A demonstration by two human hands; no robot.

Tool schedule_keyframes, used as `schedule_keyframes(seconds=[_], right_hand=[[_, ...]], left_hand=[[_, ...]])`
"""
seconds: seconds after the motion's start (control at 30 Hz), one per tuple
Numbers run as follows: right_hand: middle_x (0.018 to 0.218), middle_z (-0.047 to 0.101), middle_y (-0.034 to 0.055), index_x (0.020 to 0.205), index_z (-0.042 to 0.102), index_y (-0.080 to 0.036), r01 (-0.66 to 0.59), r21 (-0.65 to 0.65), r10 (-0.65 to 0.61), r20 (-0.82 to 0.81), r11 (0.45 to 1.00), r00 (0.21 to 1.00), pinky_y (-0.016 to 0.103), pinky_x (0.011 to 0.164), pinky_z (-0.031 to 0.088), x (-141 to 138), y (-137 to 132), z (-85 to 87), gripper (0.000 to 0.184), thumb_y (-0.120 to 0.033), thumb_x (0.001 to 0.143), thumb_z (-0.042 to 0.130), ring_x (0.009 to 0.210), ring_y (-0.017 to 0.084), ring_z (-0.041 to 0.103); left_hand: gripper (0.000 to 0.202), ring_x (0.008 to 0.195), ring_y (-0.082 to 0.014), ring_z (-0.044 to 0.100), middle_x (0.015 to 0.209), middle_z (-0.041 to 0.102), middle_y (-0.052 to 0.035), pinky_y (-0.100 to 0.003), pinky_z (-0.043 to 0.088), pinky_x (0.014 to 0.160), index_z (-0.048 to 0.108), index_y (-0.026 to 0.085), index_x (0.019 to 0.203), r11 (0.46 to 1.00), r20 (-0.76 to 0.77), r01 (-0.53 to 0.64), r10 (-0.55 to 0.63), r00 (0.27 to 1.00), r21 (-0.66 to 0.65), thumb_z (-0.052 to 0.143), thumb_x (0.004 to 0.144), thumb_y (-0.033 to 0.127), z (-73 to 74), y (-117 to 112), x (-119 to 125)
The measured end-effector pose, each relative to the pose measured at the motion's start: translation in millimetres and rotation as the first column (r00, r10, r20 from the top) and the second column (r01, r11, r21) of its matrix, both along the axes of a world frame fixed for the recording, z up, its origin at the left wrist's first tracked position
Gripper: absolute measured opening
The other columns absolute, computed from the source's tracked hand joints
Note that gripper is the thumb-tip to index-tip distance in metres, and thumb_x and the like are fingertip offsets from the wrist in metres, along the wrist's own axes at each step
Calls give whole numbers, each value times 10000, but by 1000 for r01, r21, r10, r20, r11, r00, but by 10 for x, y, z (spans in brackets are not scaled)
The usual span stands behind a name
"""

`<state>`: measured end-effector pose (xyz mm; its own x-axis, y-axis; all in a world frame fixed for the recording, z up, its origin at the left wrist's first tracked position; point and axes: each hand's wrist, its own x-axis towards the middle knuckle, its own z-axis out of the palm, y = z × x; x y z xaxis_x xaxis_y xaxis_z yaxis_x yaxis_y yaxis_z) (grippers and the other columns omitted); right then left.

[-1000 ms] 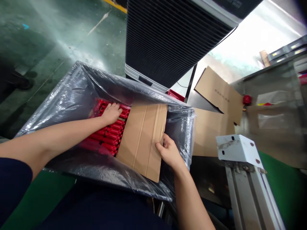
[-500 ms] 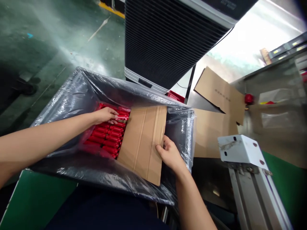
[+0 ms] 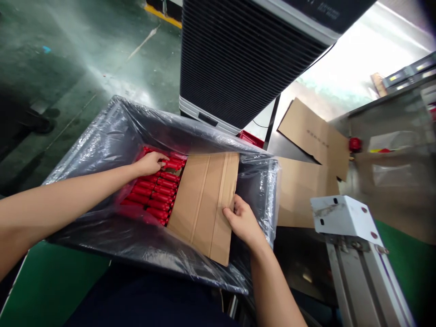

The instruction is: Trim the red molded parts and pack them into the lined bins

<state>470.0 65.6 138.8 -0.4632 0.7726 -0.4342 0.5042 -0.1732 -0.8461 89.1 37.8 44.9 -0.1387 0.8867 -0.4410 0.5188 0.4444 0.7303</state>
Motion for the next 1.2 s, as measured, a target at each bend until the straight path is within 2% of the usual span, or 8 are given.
schedule_keyframes(seconds=[0.1,0.27,0.43,0.57,0.7,0.8,1.0,1.2], right_hand=[[1175,756,81,1202,621,-214,-2,1,2,10,1000,1000,392,936,603,5,-1,-10,392,-288,818,599,1000,245,738],[1174,759,79,1205,622,-212,0,4,0,20,1000,1000,385,923,606,9,-6,-23,395,-280,816,603,1004,243,738],[1146,767,78,1188,638,-213,12,18,-13,26,1000,1000,382,930,604,12,-4,-27,387,-258,804,623,999,245,736],[1158,764,76,1189,634,-213,9,18,-10,25,1000,1000,375,937,601,8,-1,-22,384,-248,807,617,1017,242,732],[1180,755,79,1203,619,-206,1,10,-1,21,1000,1000,374,942,597,-4,-4,-2,387,-258,820,598,1033,239,730],[1174,756,73,1204,620,-207,3,5,-3,22,1000,1000,362,933,599,-9,-10,12,388,-253,820,597,1011,228,735],[1081,774,61,1187,646,-213,22,25,-23,40,999,999,376,933,600,18,-14,-13,380,-219,807,626,951,229,733],[1018,777,46,1181,656,-226,16,37,-18,60,999,998,377,925,604,35,-7,-41,364,-222,818,625,925,230,733]], left_hand=[[298,1264,-301,605,1330,661,-108,-557,483,1089,684,172,1208,992,-191,88,-70,979,90,681,982,366,-114,-13,45],[300,1289,-316,579,1304,666,-106,-601,434,1114,684,165,1196,968,-417,231,-170,893,99,678,981,374,-257,-114,203],[287,1251,-306,598,1296,663,-102,-580,469,1082,681,167,1195,947,-545,319,-246,802,40,677,981,359,-241,-107,228],[341,1232,-305,607,1344,630,-116,-562,505,1049,647,170,1267,957,-604,290,-232,763,-2,667,988,365,-223,126,266],[355,1116,-272,666,1291,656,-116,-497,580,950,640,159,1272,966,-587,248,-245,771,-77,675,988,368,-270,400,378],[353,1123,-273,667,1288,660,-117,-503,577,961,643,157,1271,966,-564,240,-252,787,-98,678,987,365,-258,485,437],[393,1243,-312,612,1380,621,-134,-563,513,1053,636,159,1297,978,-488,199,-204,848,-64,694,972,373,-98,371,337],[283,1038,-249,695,1164,707,-81,-456,590,920,683,159,1166,993,-212,57,-77,974,-101,687,981,373,-34,282,130]])
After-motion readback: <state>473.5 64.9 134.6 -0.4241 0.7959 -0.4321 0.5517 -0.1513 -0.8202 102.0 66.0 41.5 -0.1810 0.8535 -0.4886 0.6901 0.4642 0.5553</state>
